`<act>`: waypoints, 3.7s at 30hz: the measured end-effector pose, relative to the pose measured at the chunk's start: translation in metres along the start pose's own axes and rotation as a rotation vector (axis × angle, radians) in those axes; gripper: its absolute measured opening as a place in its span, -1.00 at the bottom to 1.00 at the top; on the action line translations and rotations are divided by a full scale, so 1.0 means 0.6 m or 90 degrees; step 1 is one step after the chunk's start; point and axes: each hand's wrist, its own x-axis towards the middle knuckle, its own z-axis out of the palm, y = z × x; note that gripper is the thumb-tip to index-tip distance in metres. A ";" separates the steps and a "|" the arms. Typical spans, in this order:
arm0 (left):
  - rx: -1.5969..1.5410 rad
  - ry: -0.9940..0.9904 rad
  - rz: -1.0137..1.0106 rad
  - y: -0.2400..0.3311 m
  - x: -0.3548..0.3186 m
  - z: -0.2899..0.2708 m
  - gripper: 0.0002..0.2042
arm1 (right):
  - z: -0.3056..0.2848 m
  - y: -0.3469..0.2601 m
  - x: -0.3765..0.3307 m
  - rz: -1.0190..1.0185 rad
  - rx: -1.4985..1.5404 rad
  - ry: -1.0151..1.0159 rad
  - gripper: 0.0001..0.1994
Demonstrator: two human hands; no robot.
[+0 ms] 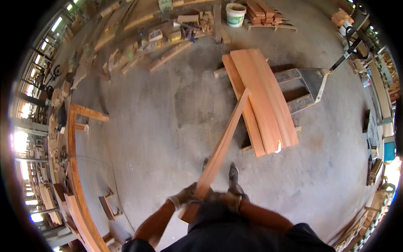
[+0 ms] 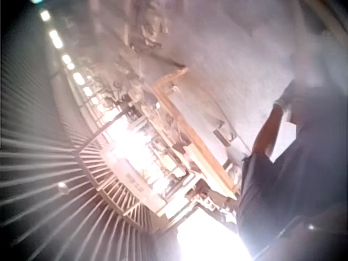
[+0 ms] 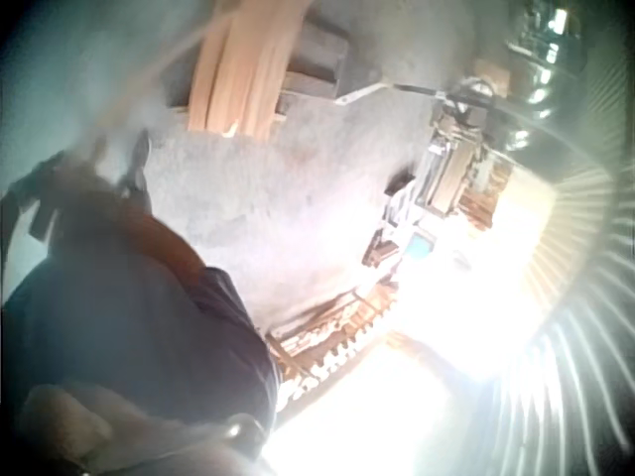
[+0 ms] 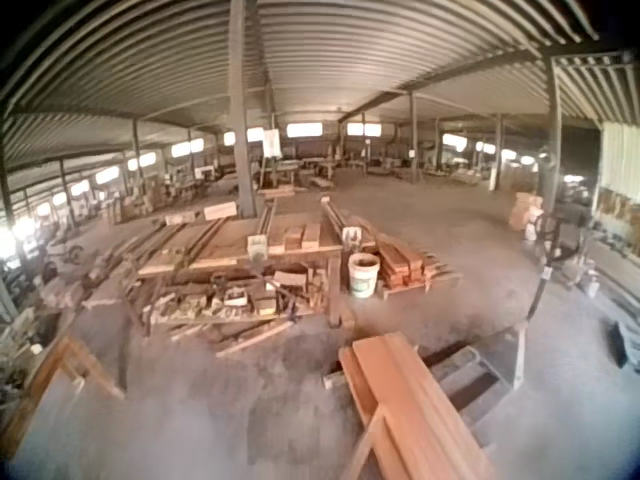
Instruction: The person picks up wooden planks from a pallet and carries them to a workbench. They place the planks on the bench and then stack smaller wooden pieces on top of them. The person continues to arrange and stack the wood pieces on the bench.
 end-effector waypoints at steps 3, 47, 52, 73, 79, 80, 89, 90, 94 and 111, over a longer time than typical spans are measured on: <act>0.141 0.053 -0.054 0.011 -0.093 0.035 0.14 | -0.113 -0.024 0.041 0.069 0.219 0.151 -0.51; -0.007 0.993 -0.054 -0.658 -0.529 0.394 -0.40 | 0.604 0.152 0.174 -0.032 -0.173 -0.353 -0.21; -0.179 1.065 -0.074 -0.704 -0.550 0.385 -0.46 | 0.651 0.217 0.310 0.029 -0.177 -0.360 -0.24; -0.353 1.047 -0.063 -0.751 -0.769 0.153 0.18 | 1.107 0.310 0.602 0.216 -0.063 -0.394 0.04; -0.170 1.309 -0.118 -0.850 -0.852 0.075 0.00 | 1.231 0.383 0.640 0.115 -0.117 -0.370 -0.12; -0.133 1.338 -0.114 -0.879 -0.868 0.062 -0.05 | 1.246 0.403 0.653 0.095 -0.118 -0.353 -0.15; 0.114 1.386 -0.201 -1.105 -1.080 -0.027 -0.23 | 1.369 0.563 0.740 0.114 -0.213 -0.251 -0.21; 0.116 1.387 -0.207 -1.122 -1.104 -0.034 -0.30 | 1.380 0.576 0.749 0.130 -0.219 -0.255 -0.21; 0.157 1.369 -0.214 -1.194 -1.177 -0.084 -0.29 | 1.428 0.618 0.778 0.152 -0.229 -0.269 -0.17; 0.285 1.369 -0.388 -1.363 -1.360 -0.341 -0.43 | 1.667 0.744 1.052 0.217 -0.068 -0.243 0.02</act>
